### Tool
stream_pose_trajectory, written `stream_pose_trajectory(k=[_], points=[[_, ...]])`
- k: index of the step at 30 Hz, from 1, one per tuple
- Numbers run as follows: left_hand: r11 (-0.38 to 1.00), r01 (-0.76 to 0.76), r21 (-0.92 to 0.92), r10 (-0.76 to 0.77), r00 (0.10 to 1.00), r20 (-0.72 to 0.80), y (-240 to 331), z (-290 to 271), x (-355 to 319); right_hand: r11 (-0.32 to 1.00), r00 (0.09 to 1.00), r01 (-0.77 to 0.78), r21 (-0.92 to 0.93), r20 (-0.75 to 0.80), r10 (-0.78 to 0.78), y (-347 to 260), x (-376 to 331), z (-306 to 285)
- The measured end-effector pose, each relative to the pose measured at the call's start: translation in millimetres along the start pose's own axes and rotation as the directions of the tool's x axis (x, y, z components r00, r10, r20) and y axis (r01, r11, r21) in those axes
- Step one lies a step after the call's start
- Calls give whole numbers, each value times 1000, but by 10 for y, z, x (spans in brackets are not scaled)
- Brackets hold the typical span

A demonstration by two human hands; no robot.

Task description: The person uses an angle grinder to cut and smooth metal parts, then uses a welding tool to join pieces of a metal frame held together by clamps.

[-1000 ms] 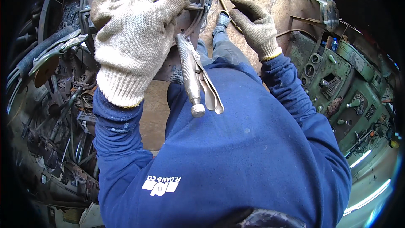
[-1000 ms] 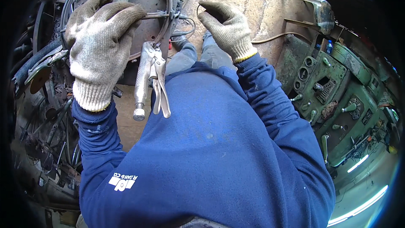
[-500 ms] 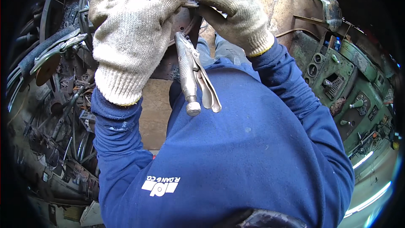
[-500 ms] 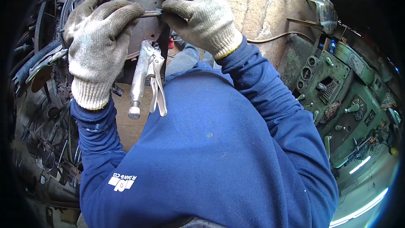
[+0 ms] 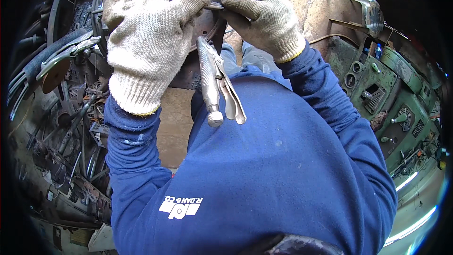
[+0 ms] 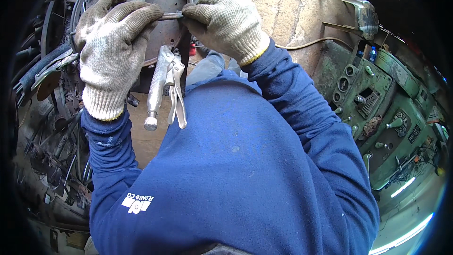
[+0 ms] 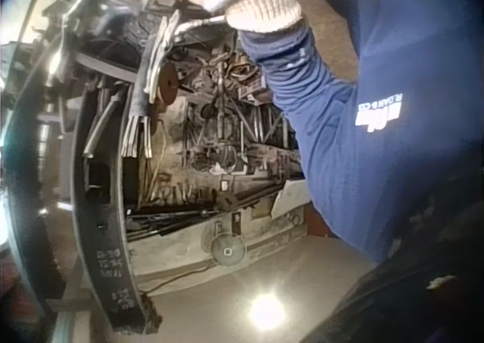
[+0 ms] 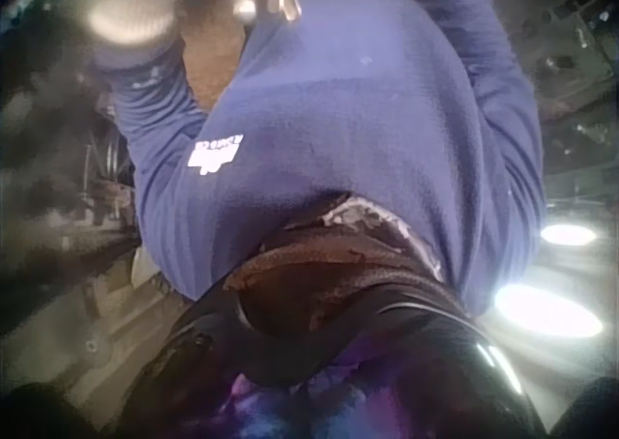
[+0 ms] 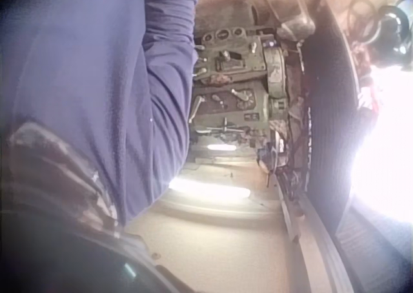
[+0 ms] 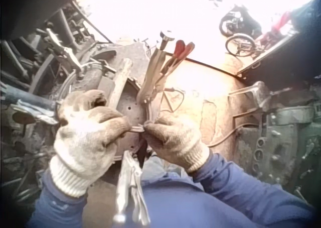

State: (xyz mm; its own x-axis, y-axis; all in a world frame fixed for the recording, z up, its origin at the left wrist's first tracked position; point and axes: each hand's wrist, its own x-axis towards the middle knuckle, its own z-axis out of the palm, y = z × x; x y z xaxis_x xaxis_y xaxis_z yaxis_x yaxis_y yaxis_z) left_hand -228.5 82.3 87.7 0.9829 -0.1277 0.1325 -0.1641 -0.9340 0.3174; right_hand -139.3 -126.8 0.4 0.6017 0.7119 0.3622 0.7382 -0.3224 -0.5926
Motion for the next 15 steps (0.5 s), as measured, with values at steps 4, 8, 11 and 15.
stream_pose_trajectory(k=[4,8,11,15], points=[[1000,11,2,-11,1000,14,-5,-1,7,1000,1000,12,-13,-4,-13,5,-4,-1],[1000,6,3,-6,1000,20,9,-30,18,999,999,34,21,-17,-33,31,-16,29],[1000,7,10,-7,1000,10,12,-24,5,999,999,29,33,-28,-28,44,-38,52],[998,51,-24,-50,997,53,10,-16,4,999,1000,18,44,-23,-17,29,-38,52]])
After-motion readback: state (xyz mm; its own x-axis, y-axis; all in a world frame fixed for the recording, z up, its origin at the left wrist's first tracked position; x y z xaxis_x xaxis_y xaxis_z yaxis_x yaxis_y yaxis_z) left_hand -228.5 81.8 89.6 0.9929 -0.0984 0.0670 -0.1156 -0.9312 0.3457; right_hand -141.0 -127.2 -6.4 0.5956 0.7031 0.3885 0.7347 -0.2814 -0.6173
